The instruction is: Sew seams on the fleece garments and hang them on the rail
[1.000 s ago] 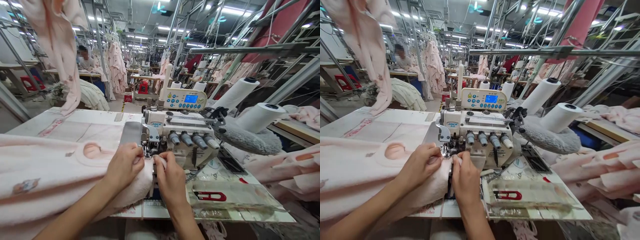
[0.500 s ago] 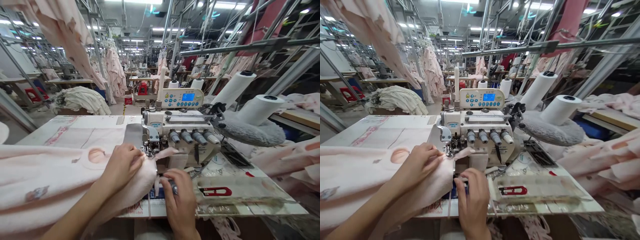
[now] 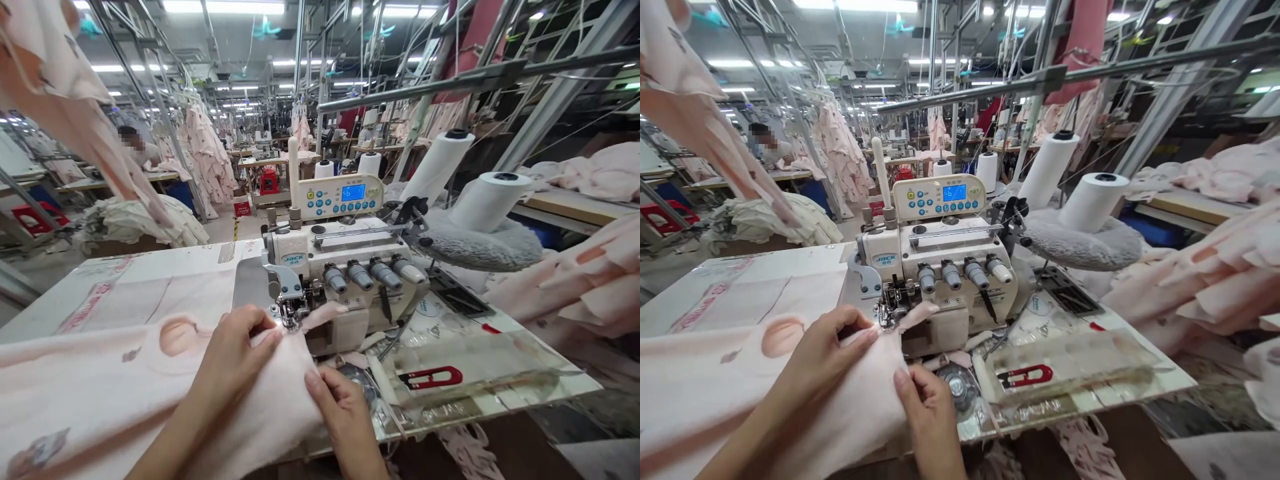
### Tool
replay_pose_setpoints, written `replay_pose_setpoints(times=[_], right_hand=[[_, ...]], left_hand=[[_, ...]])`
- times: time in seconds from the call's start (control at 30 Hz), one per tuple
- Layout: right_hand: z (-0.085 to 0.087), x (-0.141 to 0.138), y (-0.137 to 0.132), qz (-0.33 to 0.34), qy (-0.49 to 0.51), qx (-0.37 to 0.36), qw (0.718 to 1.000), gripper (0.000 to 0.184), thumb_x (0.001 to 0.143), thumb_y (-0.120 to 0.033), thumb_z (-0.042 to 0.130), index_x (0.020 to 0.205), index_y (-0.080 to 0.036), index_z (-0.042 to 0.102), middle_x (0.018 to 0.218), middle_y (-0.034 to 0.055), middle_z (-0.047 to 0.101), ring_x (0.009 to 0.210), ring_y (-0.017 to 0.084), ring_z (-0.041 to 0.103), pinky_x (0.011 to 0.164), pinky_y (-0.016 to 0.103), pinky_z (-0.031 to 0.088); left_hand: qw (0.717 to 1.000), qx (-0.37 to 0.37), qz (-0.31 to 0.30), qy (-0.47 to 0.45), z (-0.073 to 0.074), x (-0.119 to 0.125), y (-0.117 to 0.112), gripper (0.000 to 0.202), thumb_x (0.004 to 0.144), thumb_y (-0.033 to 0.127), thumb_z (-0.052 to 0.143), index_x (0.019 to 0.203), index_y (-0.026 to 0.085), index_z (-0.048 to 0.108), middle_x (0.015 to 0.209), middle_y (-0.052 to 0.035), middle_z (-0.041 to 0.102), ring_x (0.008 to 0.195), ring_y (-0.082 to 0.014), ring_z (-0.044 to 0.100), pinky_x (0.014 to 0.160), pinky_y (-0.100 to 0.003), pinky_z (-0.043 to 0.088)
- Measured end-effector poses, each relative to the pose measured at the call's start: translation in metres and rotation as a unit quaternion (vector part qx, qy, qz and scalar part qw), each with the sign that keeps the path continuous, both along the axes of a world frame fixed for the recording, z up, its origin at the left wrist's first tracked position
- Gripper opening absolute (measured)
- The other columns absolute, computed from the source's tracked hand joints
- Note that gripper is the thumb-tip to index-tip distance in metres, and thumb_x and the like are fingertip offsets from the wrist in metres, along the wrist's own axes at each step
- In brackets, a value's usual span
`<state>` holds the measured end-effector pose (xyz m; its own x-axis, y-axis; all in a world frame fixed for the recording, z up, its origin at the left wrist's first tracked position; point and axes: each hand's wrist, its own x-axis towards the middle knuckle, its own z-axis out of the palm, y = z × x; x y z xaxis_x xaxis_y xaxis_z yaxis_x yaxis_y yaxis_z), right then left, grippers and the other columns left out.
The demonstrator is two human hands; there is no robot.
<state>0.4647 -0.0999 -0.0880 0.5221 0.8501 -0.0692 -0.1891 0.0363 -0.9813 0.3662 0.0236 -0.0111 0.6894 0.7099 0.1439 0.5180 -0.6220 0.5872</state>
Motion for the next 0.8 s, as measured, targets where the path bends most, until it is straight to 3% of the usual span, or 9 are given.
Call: replay_pose_setpoints(times=[0.27, 0.33, 0.4, 0.5, 0.6, 0.8], right_hand=[[0.007, 0.007, 0.008, -0.017, -0.004, -0.008, 1.000, 0.045, 0.074, -0.055, 0.055, 0.054, -0.016, 0.047, 0.055, -0.0034, 0.034, 0.055, 0.010, 0.028, 0.048, 0.022, 0.020], [0.005, 0.007, 0.010, -0.008, 0.023, -0.004, 1.000, 0.045, 0.073, -0.056, 0.057, 0.055, -0.015, 0.049, 0.054, -0.0033, 0.036, 0.053, 0.010, 0.030, 0.047, 0.021, 0.023], [0.000, 0.007, 0.011, 0.005, 0.063, -0.001, 0.998, 0.045, 0.071, -0.057, 0.060, 0.059, -0.014, 0.054, 0.054, -0.0028, 0.040, 0.053, 0.010, 0.033, 0.048, 0.021, 0.028], [-0.005, 0.006, 0.011, 0.010, 0.077, 0.004, 0.997, 0.045, 0.069, -0.056, 0.063, 0.061, -0.013, 0.059, 0.055, -0.0020, 0.045, 0.053, 0.010, 0.036, 0.049, 0.020, 0.031], [-0.007, 0.004, 0.010, 0.010, 0.078, 0.014, 0.997, 0.042, 0.069, -0.054, 0.065, 0.061, -0.012, 0.059, 0.057, -0.0013, 0.050, 0.052, 0.009, 0.038, 0.047, 0.019, 0.032], [-0.004, 0.003, 0.009, 0.028, 0.107, 0.023, 0.994, 0.041, 0.068, -0.053, 0.066, 0.066, -0.013, 0.061, 0.056, -0.0009, 0.054, 0.052, 0.010, 0.044, 0.049, 0.019, 0.035]], left_hand=[[0.999, 0.019, 0.025, 0.008, 0.001, 0.009, 0.008, 0.015, 0.078, 0.031, 0.052, 0.070, 0.019, 0.057, 0.071, 0.0007, 0.062, 0.071, -0.0171, 0.055, 0.068, -0.030, 0.039], [0.996, 0.082, 0.022, 0.005, 0.000, 0.008, 0.004, 0.015, 0.080, 0.028, 0.052, 0.069, 0.019, 0.057, 0.071, -0.0001, 0.061, 0.071, -0.0176, 0.055, 0.069, -0.032, 0.039], [0.979, 0.204, 0.020, -0.017, -0.003, 0.005, -0.006, 0.015, 0.083, 0.024, 0.050, 0.072, 0.018, 0.059, 0.079, -0.0031, 0.061, 0.077, -0.0194, 0.053, 0.071, -0.033, 0.038], [0.940, 0.339, -0.031, -0.040, -0.010, 0.000, -0.024, 0.019, 0.086, 0.015, 0.044, 0.093, 0.017, 0.061, 0.088, -0.0060, 0.059, 0.082, -0.0197, 0.050, 0.072, -0.033, 0.039], [0.933, 0.349, -0.088, 0.005, -0.016, -0.001, -0.036, 0.031, 0.085, 0.013, 0.044, 0.113, 0.016, 0.055, 0.088, -0.0063, 0.058, 0.080, -0.0199, 0.048, 0.072, -0.033, 0.041], [0.928, 0.353, -0.105, 0.062, -0.017, -0.001, -0.033, 0.041, 0.081, 0.011, 0.045, 0.121, 0.018, 0.051, 0.093, -0.0063, 0.057, 0.081, -0.0212, 0.047, 0.073, -0.036, 0.043]])
